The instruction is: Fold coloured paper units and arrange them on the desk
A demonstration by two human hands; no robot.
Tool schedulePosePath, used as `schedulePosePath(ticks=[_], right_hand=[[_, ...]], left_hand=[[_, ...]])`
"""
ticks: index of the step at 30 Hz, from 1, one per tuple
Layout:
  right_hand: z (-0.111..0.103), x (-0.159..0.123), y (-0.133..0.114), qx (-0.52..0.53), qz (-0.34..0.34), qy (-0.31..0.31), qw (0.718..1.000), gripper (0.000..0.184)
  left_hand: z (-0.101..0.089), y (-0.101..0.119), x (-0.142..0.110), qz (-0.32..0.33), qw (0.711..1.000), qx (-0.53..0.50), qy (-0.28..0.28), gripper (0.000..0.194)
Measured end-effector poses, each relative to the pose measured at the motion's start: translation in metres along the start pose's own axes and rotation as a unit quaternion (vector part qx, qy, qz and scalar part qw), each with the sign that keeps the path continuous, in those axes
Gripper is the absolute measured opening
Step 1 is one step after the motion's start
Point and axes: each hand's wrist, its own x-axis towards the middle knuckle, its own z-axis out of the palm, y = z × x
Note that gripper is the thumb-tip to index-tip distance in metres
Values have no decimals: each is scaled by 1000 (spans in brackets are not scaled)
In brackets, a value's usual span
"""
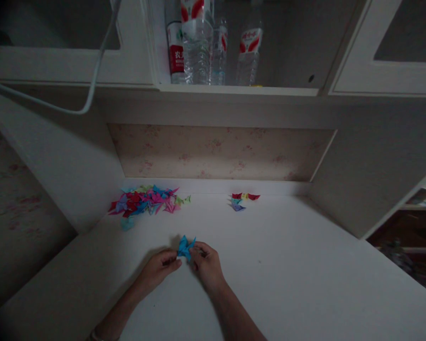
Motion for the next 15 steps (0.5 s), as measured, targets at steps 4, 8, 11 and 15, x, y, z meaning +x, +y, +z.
schedulePosePath(ticks=[4,8,11,15], right_hand=[[2,-2,1,-3,2,-17,1000,31],[2,-3,3,-13,7,-36,999,31],[1,-2,5,-20,4,-43,999,32],[1,-1,7,-29,4,-47,998,34]], left_hand=[[1,2,1,0,1000,15,-9,30],[2,0,2,6,1000,20,6,31],[1,-2,2,26,999,29,11,34],[0,-3,2,22,999,41,22,37]])
